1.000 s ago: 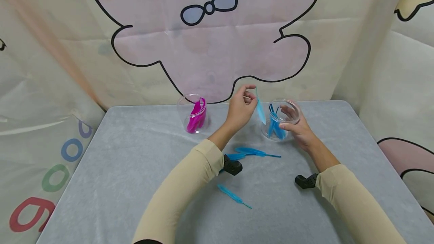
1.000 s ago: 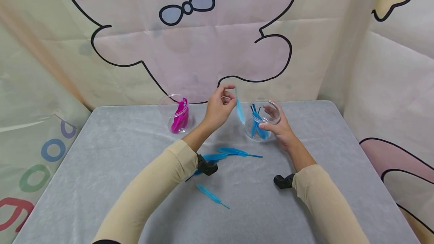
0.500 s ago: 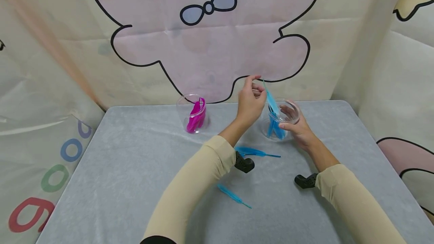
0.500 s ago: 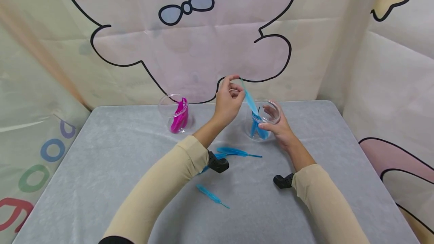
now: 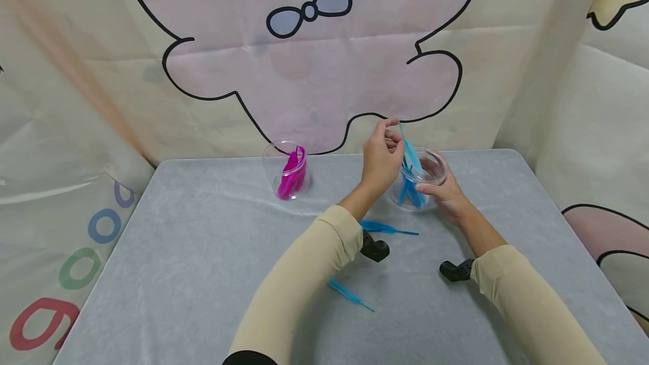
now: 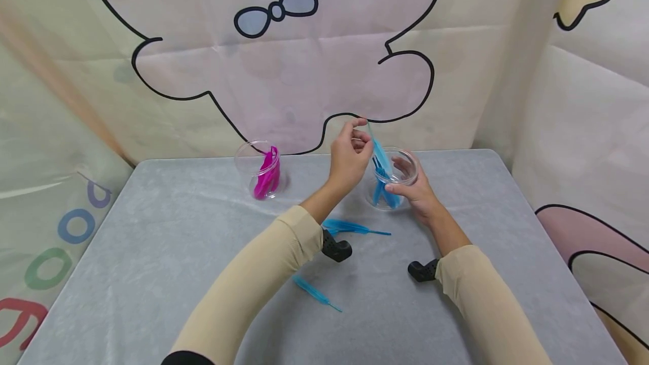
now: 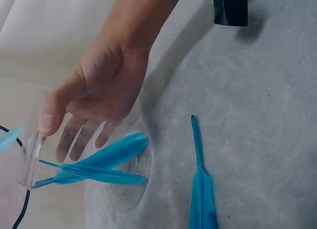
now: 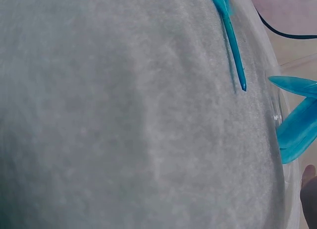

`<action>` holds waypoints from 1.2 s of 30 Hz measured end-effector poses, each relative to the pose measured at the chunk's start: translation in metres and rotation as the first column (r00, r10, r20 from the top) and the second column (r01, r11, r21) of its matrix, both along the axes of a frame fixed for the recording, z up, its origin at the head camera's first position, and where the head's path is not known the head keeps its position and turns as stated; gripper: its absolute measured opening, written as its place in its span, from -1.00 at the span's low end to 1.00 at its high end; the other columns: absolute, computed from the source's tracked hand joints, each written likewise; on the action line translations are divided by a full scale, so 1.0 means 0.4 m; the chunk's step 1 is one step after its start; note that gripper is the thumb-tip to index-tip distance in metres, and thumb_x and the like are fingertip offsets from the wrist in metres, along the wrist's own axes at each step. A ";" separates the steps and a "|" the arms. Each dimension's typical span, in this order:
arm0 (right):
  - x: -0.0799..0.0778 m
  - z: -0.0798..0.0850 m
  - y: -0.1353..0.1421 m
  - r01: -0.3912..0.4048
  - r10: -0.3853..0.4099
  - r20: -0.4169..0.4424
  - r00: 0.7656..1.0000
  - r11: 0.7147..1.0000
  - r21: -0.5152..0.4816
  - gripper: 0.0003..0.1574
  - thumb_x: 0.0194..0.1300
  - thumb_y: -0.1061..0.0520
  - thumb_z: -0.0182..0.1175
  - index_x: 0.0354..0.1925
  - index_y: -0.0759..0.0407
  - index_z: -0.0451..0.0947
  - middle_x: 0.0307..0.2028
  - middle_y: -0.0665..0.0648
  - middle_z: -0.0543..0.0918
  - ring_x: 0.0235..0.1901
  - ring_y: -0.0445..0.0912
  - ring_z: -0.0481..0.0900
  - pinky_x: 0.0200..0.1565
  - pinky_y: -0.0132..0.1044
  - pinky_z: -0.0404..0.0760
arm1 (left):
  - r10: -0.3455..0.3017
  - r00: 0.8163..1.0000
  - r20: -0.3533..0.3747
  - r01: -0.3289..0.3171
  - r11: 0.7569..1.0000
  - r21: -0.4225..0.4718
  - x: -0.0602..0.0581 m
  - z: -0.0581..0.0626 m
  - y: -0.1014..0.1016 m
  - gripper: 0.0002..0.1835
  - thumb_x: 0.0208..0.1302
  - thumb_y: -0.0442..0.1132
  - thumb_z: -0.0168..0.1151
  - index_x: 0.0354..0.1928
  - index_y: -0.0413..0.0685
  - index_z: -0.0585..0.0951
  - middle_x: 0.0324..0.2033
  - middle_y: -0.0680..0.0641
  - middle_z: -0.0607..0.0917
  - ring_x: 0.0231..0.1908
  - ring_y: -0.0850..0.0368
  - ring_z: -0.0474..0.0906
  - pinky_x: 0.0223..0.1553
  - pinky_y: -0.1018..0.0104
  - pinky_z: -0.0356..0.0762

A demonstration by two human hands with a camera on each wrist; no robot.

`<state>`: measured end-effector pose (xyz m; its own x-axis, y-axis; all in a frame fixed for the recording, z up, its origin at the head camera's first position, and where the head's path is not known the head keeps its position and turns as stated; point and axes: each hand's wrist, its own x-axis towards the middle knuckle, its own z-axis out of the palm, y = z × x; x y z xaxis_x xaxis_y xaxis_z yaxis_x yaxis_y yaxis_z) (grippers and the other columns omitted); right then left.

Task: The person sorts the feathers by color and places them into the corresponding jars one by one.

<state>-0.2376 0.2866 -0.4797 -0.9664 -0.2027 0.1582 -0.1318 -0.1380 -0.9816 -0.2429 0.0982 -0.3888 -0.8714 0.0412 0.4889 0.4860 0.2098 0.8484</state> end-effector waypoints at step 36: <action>0.000 -0.004 -0.001 -0.011 0.012 -0.045 0.999 1.000 0.008 0.03 0.28 0.49 0.17 0.51 -0.10 -0.01 0.41 0.23 0.16 0.45 0.09 -0.03 0.45 0.06 -0.16 | -0.065 0.998 0.013 0.066 0.969 -0.238 0.013 -0.057 -0.020 -0.62 0.25 -0.41 0.36 0.10 -0.13 0.57 -0.27 -0.03 0.72 -0.22 0.27 0.68 0.05 0.49 0.50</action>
<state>-0.2377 0.2864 -0.4813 -0.9559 -0.2150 0.2000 -0.1744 -0.1322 -0.9758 -0.2376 0.0904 -0.4118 -0.8651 0.2131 0.4541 0.5016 0.3735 0.7803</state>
